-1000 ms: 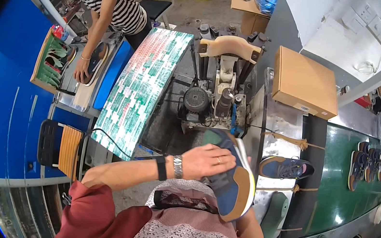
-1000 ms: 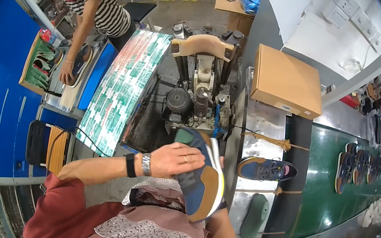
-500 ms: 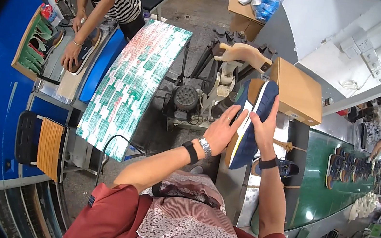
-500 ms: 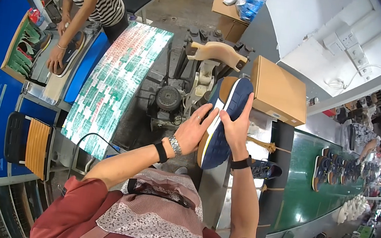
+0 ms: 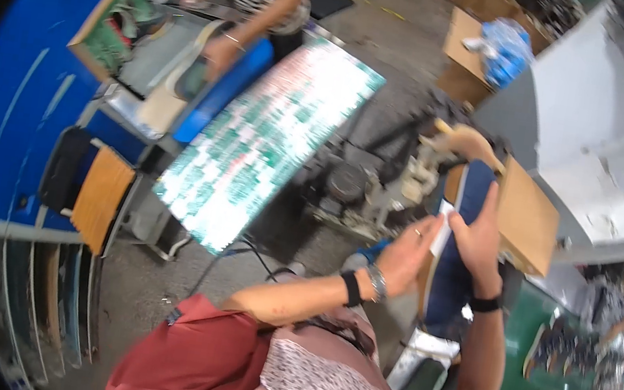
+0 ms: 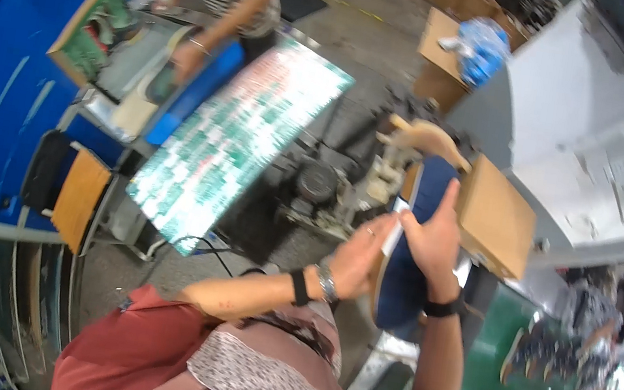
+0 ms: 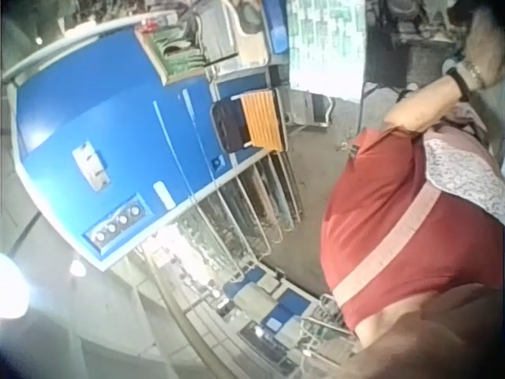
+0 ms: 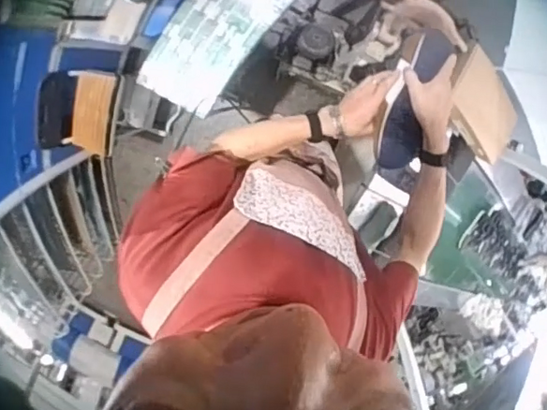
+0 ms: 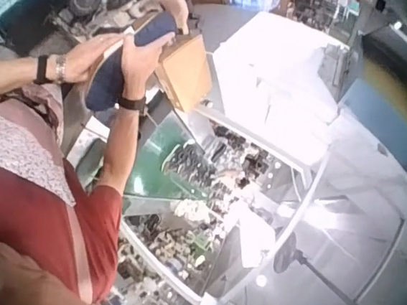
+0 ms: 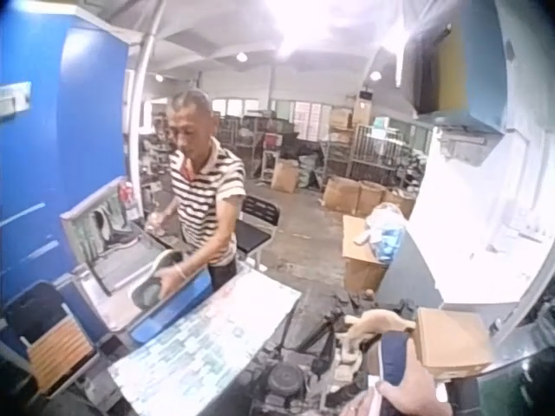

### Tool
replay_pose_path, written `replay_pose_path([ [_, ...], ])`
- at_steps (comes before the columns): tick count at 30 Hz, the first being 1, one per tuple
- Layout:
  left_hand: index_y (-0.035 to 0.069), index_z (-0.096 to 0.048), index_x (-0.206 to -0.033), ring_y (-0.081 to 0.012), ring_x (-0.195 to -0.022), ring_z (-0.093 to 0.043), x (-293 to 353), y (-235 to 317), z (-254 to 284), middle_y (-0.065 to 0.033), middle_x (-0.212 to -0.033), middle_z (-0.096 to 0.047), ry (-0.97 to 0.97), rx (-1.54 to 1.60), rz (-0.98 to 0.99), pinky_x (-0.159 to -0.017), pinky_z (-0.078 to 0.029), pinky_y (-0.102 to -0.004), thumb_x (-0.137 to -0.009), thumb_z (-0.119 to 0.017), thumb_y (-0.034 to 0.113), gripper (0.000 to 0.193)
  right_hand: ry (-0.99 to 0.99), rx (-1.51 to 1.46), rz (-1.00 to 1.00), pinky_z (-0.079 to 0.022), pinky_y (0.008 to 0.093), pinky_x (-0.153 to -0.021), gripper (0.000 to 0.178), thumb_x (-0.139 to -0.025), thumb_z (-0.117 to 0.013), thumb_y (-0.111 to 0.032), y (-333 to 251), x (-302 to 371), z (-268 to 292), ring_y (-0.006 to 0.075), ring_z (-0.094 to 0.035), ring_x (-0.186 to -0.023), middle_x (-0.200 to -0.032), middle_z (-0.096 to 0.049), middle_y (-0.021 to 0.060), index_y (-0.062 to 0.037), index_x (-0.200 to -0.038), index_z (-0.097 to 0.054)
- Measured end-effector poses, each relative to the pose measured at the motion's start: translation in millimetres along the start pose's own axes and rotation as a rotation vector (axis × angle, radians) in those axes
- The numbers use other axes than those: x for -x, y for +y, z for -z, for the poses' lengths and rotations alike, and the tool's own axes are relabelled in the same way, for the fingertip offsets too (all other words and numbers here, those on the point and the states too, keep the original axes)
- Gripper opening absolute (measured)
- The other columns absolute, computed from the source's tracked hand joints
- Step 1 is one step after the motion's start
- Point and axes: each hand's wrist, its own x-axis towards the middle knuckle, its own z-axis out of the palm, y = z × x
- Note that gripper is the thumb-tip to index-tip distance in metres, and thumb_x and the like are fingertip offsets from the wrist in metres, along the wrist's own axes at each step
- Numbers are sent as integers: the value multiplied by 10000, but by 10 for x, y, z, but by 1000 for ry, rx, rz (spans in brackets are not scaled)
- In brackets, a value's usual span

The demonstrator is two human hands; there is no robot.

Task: The recorder is assembling shoe uppers with soles and shoe lasts on a production line, placing finished components onto a conveyor belt.

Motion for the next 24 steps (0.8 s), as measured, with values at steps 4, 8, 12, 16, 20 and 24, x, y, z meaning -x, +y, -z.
replay_pose_path([
  [4, -58, -133, -1580, -458, -1381, -423, -24, 93, 14, -309, -1501, -400, 20, 95, 119, -1147, -385, -444, -717, -791, 57, 1091, -129, 51, -81, -500, 471, -977, 1049, -784, -730, -362, -184, -149, 42, 477, -621, -1147, -1265, -598, 361, 66, -1572, -185],
  [8, 24, -38, -1614, -480, -1245, -511, 146, -4, -14, -308, -1426, -449, 38, 76, 121, -1010, -498, -472, -700, -679, -41, 1118, -159, 113, -102, -517, 479, -942, 1066, -766, -731, -369, -456, -46, 44, 478, -638, -1101, -1219, -611, 356, 32, -1586, -180],
  [12, 101, -65, -1633, -464, -1254, -532, 185, 36, 47, -288, -1407, -516, -45, 207, 195, -1028, -482, -479, -772, -689, 77, 1063, -110, 223, -99, -526, 479, -934, 1063, -769, -725, -373, -383, 58, 108, 473, -657, -1066, -1231, -610, 349, 28, -1588, -180],
  [16, 67, -278, -1591, -408, -1307, -531, 90, 29, -86, -255, -1461, -505, -41, 233, 57, -1085, -454, -446, -782, -657, 75, 893, 33, -90, 9, -476, 445, -1037, 1021, -818, -686, -383, 771, -45, -37, 473, -622, -1185, -1339, -579, 355, 94, -1565, -177],
  [20, 63, -380, -1548, -367, -1281, -561, 285, -6, -97, -218, -1414, -550, 69, 153, 112, -1050, -486, -412, -791, -663, 69, 808, -12, -82, -30, -478, 459, -1016, 1039, -812, -681, -437, 422, 118, -25, 493, -621, -1163, -1284, -591, 388, 67, -1575, -189],
  [24, 116, -385, -1557, -333, -1212, -583, 254, 244, -309, -173, -1404, -521, 35, 176, 238, -942, -541, -360, -807, -635, 20, 797, -48, -113, -77, -502, 444, -951, 1012, -821, -680, -377, 590, 184, 84, 448, -665, -1076, -1168, -660, 350, 12, -1604, -169],
])
